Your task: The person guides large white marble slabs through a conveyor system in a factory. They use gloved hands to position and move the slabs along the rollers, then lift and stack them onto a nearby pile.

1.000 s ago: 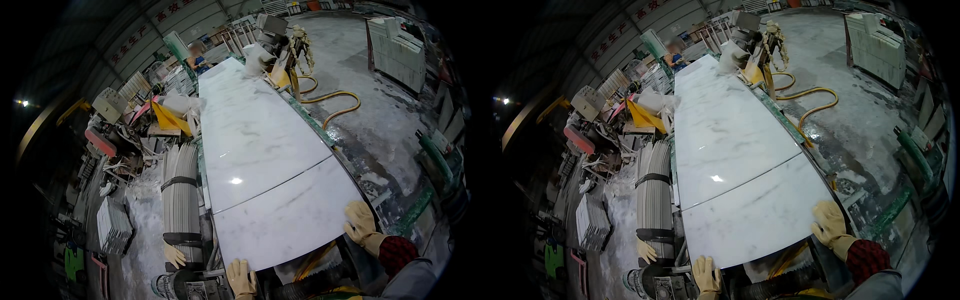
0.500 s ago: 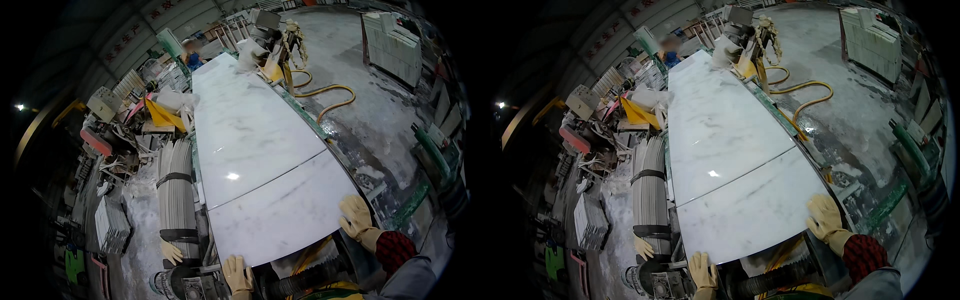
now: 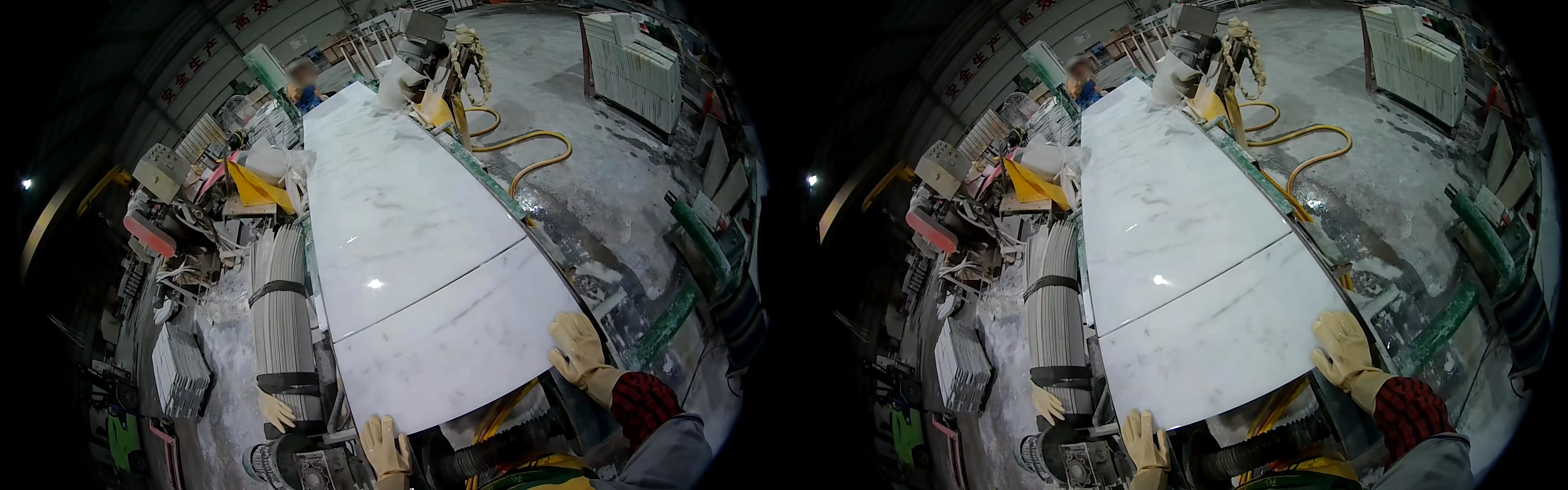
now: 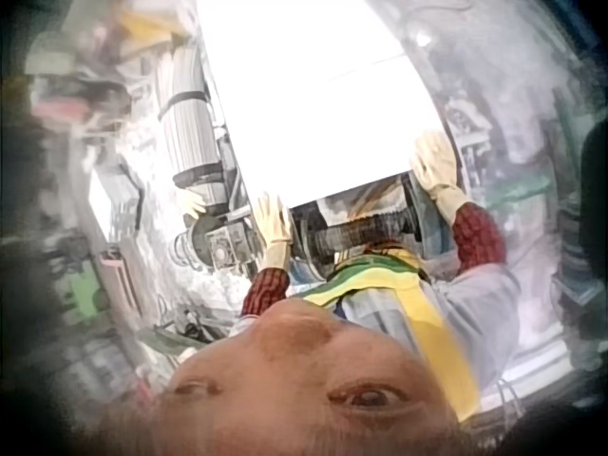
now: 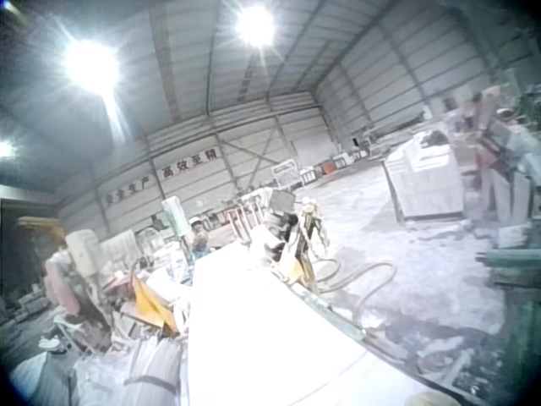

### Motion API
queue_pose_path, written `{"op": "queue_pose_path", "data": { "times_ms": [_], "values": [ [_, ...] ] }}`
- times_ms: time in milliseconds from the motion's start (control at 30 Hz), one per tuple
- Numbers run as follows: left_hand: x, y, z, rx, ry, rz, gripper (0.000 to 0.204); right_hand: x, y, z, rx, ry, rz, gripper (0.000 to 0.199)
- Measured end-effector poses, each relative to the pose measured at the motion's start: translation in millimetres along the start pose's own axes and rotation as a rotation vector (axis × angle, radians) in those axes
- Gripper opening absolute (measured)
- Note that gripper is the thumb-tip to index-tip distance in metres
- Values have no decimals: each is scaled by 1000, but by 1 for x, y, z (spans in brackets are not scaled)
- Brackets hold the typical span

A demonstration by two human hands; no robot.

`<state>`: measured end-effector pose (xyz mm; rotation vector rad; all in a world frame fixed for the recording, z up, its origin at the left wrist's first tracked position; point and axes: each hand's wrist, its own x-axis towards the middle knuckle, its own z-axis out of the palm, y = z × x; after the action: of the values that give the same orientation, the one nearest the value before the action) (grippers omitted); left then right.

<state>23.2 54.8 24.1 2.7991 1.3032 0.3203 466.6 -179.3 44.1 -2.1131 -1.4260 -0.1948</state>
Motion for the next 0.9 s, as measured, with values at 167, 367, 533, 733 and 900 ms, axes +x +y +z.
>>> {"op": "queue_pose_path", "data": {
  "times_ms": [167, 367, 533, 733, 900],
  "values": [
    [1, 2, -6, 38, 18, 34, 62, 0, -2, -1, -2, -8, -2, 49],
    [1, 4, -9, 8, 11, 37, 61, -5, -1, -1, -2, -16, 3, 49],
    [-3, 2, -6, 17, 16, 33, 61, -7, -2, -1, 5, -33, 24, 49],
    [-6, 5, -8, 50, 26, 41, 63, -8, -3, -4, -1, -31, 26, 49],
    [-10, 1, -3, 32, 20, 36, 63, -9, -5, -6, 16, -32, 20, 48]
  ]
}}
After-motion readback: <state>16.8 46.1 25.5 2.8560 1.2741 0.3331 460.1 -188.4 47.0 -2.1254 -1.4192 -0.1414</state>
